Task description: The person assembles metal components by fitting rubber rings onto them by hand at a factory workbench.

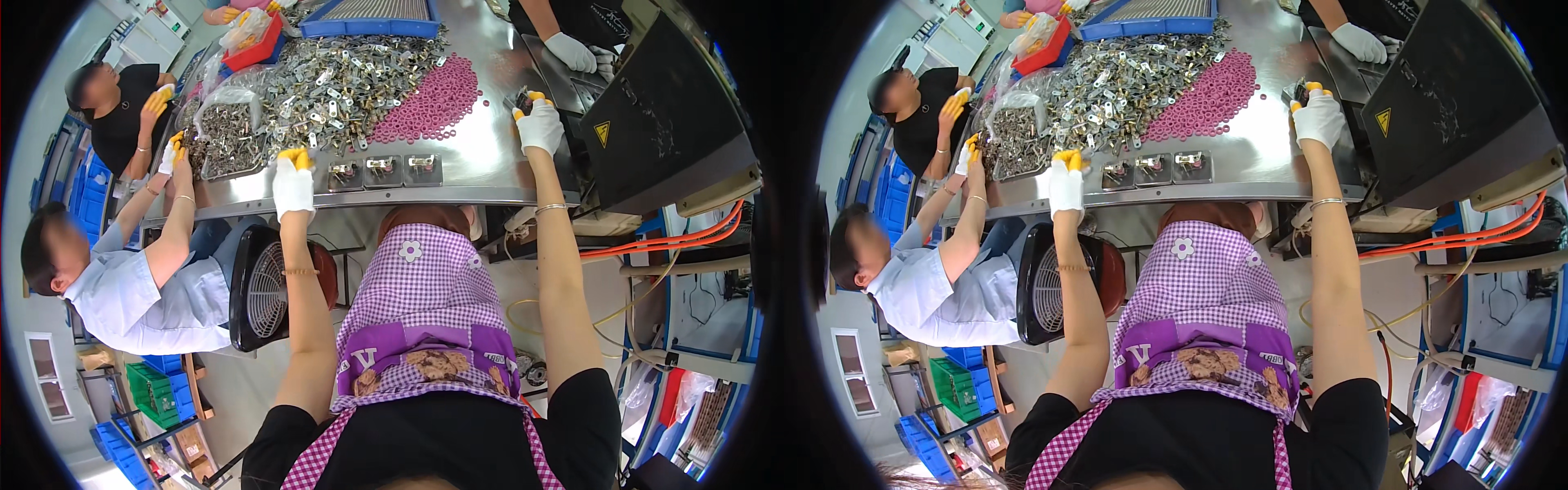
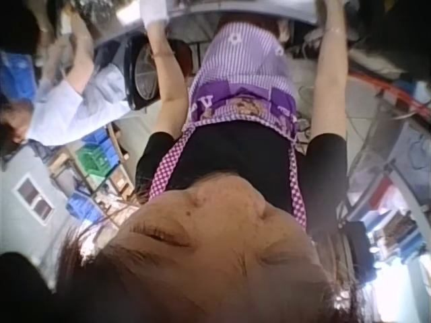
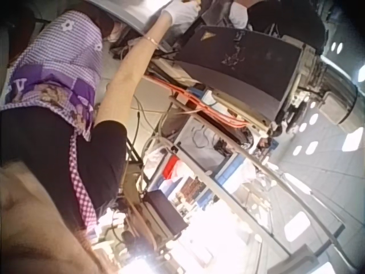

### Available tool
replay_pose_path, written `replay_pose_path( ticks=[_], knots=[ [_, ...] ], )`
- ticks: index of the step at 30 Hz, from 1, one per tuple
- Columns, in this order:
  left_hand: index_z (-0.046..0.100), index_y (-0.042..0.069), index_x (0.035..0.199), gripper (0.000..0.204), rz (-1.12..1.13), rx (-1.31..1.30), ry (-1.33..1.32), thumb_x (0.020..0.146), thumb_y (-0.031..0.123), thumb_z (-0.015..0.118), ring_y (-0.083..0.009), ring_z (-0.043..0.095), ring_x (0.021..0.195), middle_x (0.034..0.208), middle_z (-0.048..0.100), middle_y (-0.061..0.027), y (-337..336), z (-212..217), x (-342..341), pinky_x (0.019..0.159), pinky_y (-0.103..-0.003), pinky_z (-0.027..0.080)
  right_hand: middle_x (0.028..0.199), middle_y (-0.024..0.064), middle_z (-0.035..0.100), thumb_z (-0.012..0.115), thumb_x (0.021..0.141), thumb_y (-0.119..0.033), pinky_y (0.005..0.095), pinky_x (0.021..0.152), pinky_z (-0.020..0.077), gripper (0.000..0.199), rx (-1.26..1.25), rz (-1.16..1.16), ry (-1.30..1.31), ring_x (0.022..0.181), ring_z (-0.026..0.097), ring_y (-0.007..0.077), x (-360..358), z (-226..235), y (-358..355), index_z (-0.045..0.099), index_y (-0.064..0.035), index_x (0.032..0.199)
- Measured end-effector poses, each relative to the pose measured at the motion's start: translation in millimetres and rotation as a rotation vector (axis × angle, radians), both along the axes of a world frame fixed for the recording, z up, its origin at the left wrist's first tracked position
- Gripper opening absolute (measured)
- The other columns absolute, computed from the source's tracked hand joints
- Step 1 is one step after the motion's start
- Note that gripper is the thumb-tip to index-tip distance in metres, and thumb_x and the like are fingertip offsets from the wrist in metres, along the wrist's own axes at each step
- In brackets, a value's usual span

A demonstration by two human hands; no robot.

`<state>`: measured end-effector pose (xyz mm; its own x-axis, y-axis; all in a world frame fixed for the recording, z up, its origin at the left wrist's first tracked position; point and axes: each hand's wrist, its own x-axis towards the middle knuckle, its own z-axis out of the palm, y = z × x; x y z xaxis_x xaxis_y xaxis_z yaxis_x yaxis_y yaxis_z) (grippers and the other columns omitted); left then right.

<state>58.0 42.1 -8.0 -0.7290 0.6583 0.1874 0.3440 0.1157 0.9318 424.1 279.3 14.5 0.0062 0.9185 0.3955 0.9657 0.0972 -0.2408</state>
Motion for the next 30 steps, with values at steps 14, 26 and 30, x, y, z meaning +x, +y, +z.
replay_pose_path(
  ticks=[14, 26, 30],
  knots=[
    [0.055, 0.001, 0.112, 0.019, 0.015, 0.057, -0.341, 0.096, 0.01, 0.048, -0.0173, 0.062, 0.074, 0.095, 0.061, -0.0126, 2, 8, 53, 0.067, -0.025, 0.051, 0.1, 0.0089, 0.064, 0.069, 0.083, -0.03, 0.0359, 0.076, 0.052, 0.036, 0.076, 0.017, 0.033, 0.082, 0.065, 0.0264, 8, -9, 7, 0.061, -0.0137, 0.114],
    [0.06, 0.011, 0.107, 0.018, -0.005, 0.093, -0.158, 0.092, 0.019, 0.053, -0.0212, 0.064, 0.071, 0.085, 0.066, -0.0074, 21, 1, 51, 0.062, -0.033, 0.047, 0.1, 0.0098, 0.065, 0.07, 0.079, -0.023, 0.0393, 0.079, 0.0511, 0.036, 0.057, 0.129, 0.14, 0.085, 0.064, 0.0312, 6, -13, -1, 0.061, -0.0097, 0.111],
    [0.06, 0.011, 0.107, 0.022, -0.045, -0.139, 0.159, 0.092, 0.025, 0.052, -0.0307, 0.065, 0.073, 0.087, 0.069, -0.0098, 19, 3, 44, 0.067, -0.04, 0.048, 0.101, 0.0104, 0.065, 0.07, 0.079, -0.025, 0.0394, 0.078, 0.0514, 0.039, 0.083, 0.148, 0.083, 0.086, 0.065, 0.0316, 2, -16, 6, 0.059, -0.0105, 0.114]
  ],
)
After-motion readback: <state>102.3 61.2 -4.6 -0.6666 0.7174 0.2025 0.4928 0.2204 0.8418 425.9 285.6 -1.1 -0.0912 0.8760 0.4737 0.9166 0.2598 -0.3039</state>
